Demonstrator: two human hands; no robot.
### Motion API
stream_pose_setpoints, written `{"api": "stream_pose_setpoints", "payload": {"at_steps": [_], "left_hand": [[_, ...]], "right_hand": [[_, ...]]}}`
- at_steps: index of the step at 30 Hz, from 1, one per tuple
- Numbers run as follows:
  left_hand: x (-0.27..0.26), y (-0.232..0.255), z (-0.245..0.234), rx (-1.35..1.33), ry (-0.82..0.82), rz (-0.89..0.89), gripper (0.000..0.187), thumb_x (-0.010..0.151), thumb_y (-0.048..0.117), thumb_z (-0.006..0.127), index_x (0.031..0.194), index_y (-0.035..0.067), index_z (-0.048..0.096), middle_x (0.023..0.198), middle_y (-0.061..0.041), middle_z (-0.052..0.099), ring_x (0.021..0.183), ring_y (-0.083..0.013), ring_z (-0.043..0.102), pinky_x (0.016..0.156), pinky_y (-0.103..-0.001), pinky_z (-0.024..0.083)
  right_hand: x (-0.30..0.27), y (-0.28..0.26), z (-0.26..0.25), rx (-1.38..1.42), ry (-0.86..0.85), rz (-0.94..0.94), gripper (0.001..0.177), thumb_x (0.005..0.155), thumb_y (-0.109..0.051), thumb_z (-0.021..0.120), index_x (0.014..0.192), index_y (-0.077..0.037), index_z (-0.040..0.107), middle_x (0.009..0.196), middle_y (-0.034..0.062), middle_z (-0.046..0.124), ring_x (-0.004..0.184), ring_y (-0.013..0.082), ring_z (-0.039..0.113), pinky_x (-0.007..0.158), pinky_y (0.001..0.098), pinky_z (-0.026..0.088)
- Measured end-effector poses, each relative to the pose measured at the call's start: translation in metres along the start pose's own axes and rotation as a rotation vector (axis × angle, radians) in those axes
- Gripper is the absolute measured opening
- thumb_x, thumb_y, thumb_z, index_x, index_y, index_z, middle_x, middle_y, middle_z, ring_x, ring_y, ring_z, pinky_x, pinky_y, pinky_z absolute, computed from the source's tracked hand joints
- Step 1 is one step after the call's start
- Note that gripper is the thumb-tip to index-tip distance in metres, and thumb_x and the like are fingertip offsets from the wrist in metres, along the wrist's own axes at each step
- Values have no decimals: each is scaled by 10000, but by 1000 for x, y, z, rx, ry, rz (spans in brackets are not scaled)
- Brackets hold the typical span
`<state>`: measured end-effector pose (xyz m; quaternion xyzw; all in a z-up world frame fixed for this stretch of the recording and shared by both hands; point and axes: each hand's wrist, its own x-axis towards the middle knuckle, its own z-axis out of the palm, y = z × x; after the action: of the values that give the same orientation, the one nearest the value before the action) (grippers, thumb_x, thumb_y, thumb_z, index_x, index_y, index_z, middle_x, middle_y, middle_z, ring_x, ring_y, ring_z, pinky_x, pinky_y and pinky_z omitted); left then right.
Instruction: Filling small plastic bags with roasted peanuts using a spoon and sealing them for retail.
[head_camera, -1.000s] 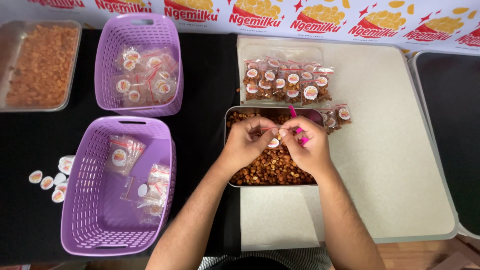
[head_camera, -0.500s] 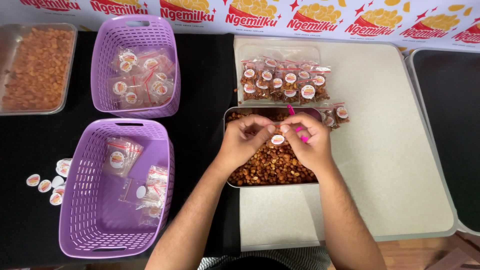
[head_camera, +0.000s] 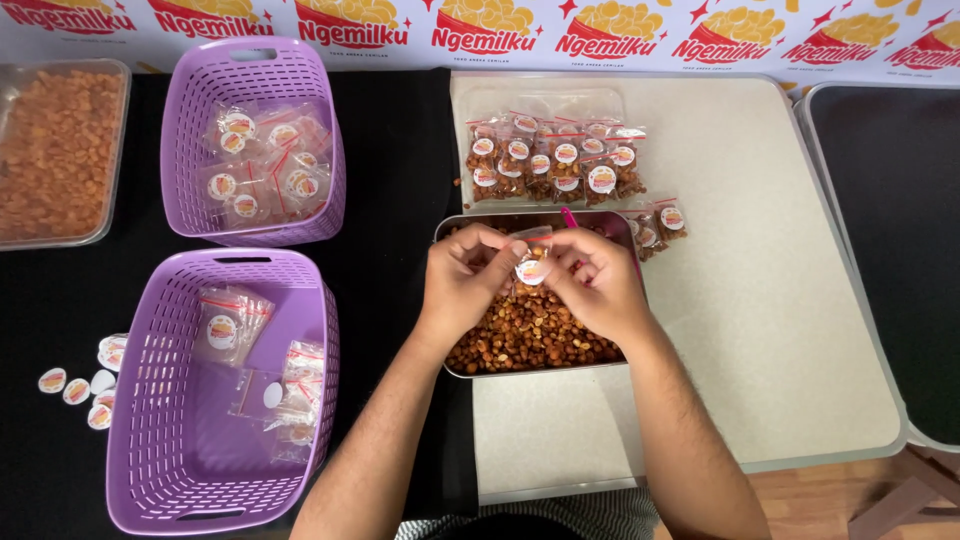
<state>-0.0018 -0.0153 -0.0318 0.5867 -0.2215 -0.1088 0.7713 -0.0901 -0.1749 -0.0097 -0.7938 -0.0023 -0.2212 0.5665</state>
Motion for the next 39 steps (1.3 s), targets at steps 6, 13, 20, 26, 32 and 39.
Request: {"api": "stream_pose_setpoints", "payload": {"at_steps": [6, 13, 20, 26, 32, 39], "left_hand": [[0, 21, 3, -124, 10, -91, 300, 1055, 202, 562, 982, 0, 772, 809, -191, 760, 585, -150, 705, 517, -270, 640], [2, 11, -2, -85, 18, 6, 440, 1091, 235, 486, 858, -20, 758, 753, -179, 734, 548, -181, 695, 492, -312, 635], [-1, 34, -1, -58, -81, 20, 292, 1054, 1, 272, 1307, -33, 413, 993, -197, 683, 627, -160, 670, 543, -273, 633], [5, 2, 0, -106, -4, 46, 146, 1024, 61, 564, 1128, -39, 539, 892, -201, 718, 538, -157, 659, 452, -268, 597], [0, -18, -1, -103, -55, 55, 349, 969, 11, 311, 1211, 75, 553, 1094, -156, 671, 579, -144, 635, 520, -247, 566], [0, -6, -3, -153, -135, 92, 431, 971, -66, 405, 1357, 104, 493, 965, -82, 666, 581, -121, 596, 591, -229, 555]], "right_hand": [[3, 15, -14, 57, 61, -16, 290, 925, -191, 756, 1060, 55, 685, 858, 181, 713, 715, 198, 689, 494, 242, 540], [10, 81, -126, -71, 600, 169, 77, 1008, -66, 661, 1072, -63, 703, 786, 40, 607, 465, 67, 508, 382, 192, 389], [6, 124, -138, -330, 498, 447, 188, 973, -257, 754, 1121, -140, 757, 746, 54, 656, 589, 102, 607, 465, 230, 483], [4, 140, -155, -597, 580, 415, 216, 990, -367, 774, 1147, -219, 787, 641, -11, 588, 569, 124, 566, 504, 281, 457], [9, 114, -131, -514, 574, 34, 125, 1090, -124, 756, 1165, -26, 776, 669, 17, 521, 617, 89, 473, 560, 249, 367], [15, -53, 33, -361, 144, -226, 106, 1086, -52, 695, 1169, 6, 728, 1005, 101, 690, 820, 149, 599, 696, 275, 467]]}}
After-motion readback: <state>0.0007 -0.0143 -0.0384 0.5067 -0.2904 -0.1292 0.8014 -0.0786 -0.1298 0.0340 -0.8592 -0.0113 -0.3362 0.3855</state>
